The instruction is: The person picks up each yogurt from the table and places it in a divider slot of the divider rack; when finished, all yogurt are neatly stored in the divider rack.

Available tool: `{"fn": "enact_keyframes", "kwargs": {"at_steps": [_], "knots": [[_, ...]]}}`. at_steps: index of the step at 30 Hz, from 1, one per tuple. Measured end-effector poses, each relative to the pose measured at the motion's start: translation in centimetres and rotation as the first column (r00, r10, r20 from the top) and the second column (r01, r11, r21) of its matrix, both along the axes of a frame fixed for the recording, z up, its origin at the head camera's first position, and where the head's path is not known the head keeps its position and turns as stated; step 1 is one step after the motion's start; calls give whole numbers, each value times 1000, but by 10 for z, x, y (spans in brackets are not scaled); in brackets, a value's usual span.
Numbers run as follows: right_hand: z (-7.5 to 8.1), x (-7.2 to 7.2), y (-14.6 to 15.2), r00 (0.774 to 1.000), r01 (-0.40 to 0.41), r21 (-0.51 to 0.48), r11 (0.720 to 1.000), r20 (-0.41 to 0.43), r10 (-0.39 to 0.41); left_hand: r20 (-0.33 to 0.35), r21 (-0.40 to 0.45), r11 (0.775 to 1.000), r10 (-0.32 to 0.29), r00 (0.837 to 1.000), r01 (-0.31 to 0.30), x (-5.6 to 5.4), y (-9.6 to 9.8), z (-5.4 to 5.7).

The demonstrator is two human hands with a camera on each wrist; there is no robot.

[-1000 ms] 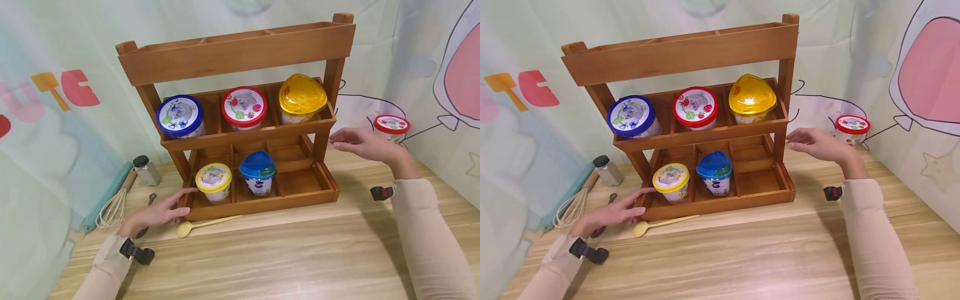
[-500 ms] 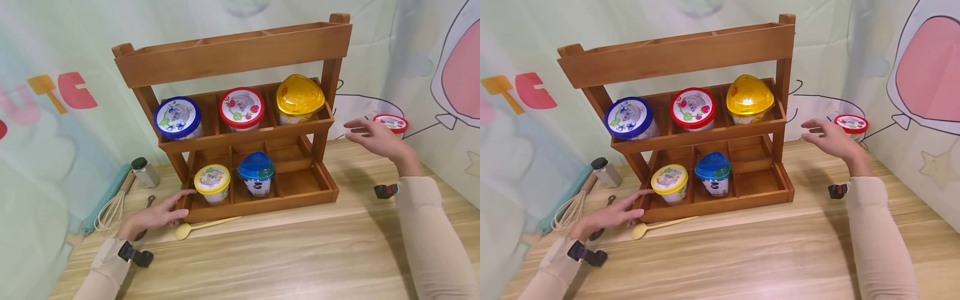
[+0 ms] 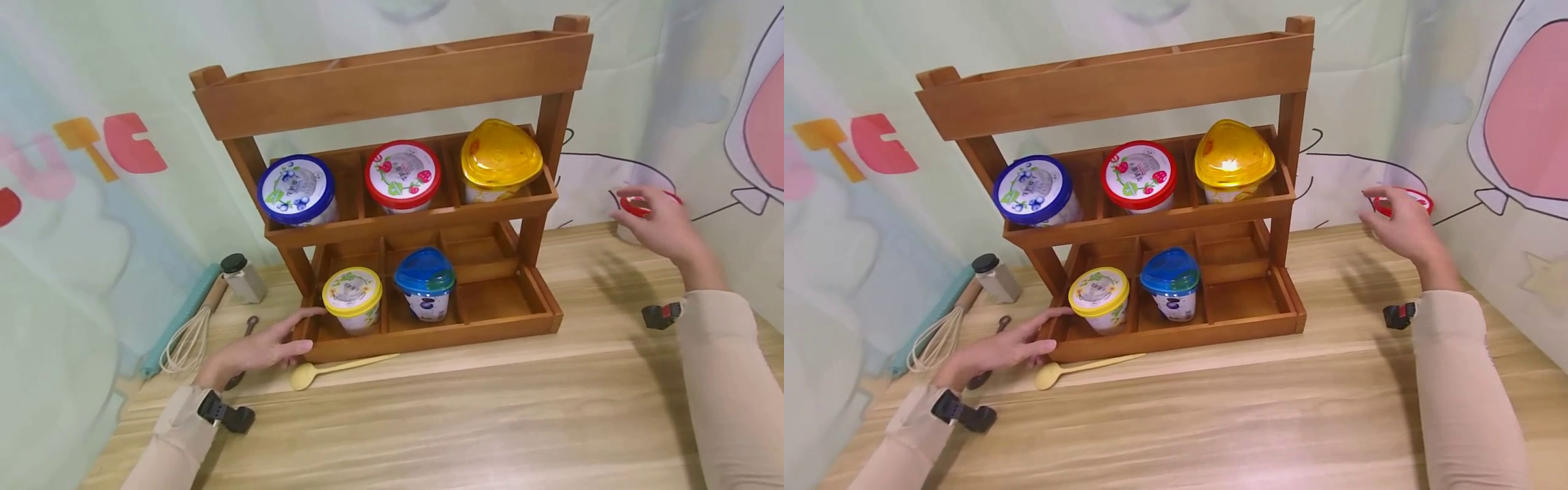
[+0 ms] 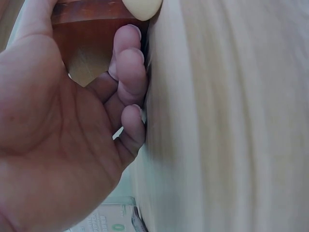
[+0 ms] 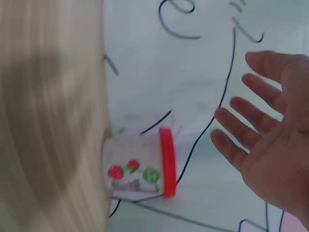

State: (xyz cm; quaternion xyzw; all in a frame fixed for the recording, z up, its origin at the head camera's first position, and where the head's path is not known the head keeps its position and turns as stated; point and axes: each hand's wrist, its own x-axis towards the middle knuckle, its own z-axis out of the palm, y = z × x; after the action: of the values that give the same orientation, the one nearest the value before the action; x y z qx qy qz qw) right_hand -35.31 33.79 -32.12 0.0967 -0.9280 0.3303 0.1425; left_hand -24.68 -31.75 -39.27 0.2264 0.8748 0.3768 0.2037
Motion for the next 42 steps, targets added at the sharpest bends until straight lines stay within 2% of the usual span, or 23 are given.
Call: {"fn": "enact_keyframes", "kwargs": {"at_steps": [5,7,13,17,23,30,36,42], "knots": [[-13,-4,15,995,98,27,995,2,-98,15,5,1000,-3,1000,3,0,-1,1],[-18,-5,20,994,110,21,994,14,-110,12,5,1000,-10,1000,10,-2,0,0],[-27,-7,32,995,90,61,994,38,-93,-1,-1,1000,-13,1000,13,-4,1,1],[-34,-8,39,991,79,91,993,102,-88,7,1,1000,-14,1000,14,-5,2,1],[-44,-11,43,987,90,79,993,129,-99,18,5,1000,-15,1000,15,-5,4,0],[-44,-17,49,996,43,73,996,69,-48,27,18,1000,-11,1000,10,-6,5,-4],[-39,-18,50,985,89,24,996,145,-91,29,13,1000,1,1000,-1,-6,3,-4],[-37,-21,41,984,91,-22,996,153,-87,37,11,1000,16,999,-17,-3,-3,-2]]}}
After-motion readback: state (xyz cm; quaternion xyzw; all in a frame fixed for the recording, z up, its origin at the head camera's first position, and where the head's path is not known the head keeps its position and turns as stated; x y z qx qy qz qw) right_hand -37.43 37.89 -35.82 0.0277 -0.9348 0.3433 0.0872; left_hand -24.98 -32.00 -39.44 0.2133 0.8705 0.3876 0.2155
